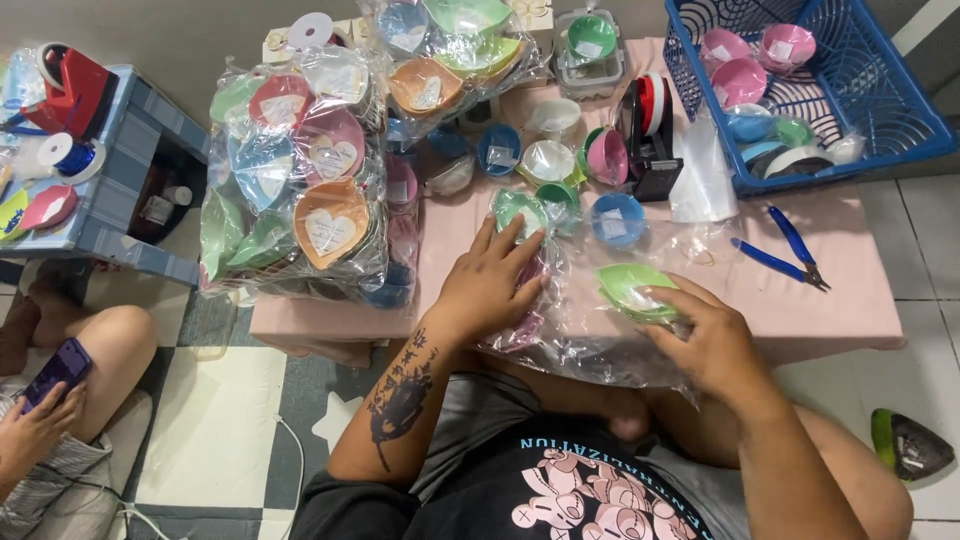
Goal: The person packages plastic bowls by taking them from a blue basket and a stack on the table and placing them into a plastic bag, one by one.
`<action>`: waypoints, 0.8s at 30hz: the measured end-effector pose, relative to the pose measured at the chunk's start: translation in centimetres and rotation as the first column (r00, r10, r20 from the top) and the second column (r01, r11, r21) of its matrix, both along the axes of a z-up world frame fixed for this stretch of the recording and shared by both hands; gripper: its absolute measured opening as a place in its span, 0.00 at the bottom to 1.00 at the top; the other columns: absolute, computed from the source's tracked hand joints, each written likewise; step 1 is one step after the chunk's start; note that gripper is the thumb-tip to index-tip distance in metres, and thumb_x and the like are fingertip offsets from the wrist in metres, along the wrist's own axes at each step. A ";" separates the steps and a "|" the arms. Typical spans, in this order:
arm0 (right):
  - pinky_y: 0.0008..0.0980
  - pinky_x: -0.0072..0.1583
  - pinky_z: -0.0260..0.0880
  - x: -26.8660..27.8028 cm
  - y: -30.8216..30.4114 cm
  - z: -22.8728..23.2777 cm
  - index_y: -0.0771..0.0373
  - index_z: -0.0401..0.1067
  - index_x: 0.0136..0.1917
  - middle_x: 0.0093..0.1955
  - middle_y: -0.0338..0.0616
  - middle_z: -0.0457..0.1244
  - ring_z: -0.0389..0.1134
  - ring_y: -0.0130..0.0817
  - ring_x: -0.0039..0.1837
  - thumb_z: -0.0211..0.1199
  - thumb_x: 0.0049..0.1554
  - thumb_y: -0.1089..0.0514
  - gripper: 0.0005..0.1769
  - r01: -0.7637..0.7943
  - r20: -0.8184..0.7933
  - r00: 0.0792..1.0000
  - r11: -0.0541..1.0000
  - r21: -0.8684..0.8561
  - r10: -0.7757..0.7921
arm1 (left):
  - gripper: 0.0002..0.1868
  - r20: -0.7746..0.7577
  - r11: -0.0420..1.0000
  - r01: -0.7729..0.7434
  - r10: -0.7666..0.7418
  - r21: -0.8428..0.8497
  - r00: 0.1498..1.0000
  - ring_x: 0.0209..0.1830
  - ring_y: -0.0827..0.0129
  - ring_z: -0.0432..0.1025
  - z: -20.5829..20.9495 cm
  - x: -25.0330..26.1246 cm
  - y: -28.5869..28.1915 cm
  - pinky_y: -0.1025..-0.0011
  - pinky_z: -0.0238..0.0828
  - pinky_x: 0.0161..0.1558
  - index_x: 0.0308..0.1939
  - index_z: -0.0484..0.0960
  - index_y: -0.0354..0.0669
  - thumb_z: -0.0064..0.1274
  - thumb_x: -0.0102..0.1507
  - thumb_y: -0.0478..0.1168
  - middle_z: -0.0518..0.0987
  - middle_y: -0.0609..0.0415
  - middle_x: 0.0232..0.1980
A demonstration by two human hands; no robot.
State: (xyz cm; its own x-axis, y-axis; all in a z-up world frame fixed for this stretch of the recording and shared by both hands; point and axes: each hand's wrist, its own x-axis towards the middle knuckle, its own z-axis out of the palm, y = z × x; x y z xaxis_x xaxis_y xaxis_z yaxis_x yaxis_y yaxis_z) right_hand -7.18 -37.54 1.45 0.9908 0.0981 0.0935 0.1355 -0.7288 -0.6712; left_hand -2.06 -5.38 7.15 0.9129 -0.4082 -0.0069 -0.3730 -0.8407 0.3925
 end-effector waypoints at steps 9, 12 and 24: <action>0.49 0.79 0.56 3.7 4.5 2.4 0.34 0.75 0.70 0.76 0.41 0.64 0.57 0.51 0.82 0.80 0.35 0.32 0.48 -0.250 -0.093 0.957 0.945 0.211 0.274 | 0.34 0.062 0.989 0.000 0.009 -0.149 0.998 0.81 0.25 0.47 1.8 -1.2 1.4 0.31 0.56 0.69 0.79 0.65 0.48 0.46 0.71 0.56 0.58 0.32 0.82; 0.55 0.77 0.56 3.8 4.4 0.6 0.34 0.71 0.73 0.83 0.58 0.51 0.56 0.64 0.79 0.79 0.38 0.33 0.50 -0.253 -0.100 0.958 0.955 0.158 0.270 | 0.36 0.050 0.992 0.057 -0.052 -0.110 0.997 0.82 0.24 0.46 0.7 -1.2 0.8 0.28 0.55 0.68 0.80 0.65 0.51 0.48 0.70 0.59 0.58 0.32 0.82; 0.55 0.69 0.67 2.5 2.8 0.3 0.44 0.78 0.66 0.72 0.59 0.63 0.67 0.61 0.69 0.75 0.52 0.47 0.28 -0.198 0.207 0.955 0.977 -0.080 0.211 | 0.34 0.058 0.997 0.065 -0.063 -0.034 0.996 0.83 0.28 0.47 -1.2 -0.9 0.1 0.35 0.61 0.68 0.77 0.68 0.53 0.46 0.69 0.58 0.61 0.36 0.81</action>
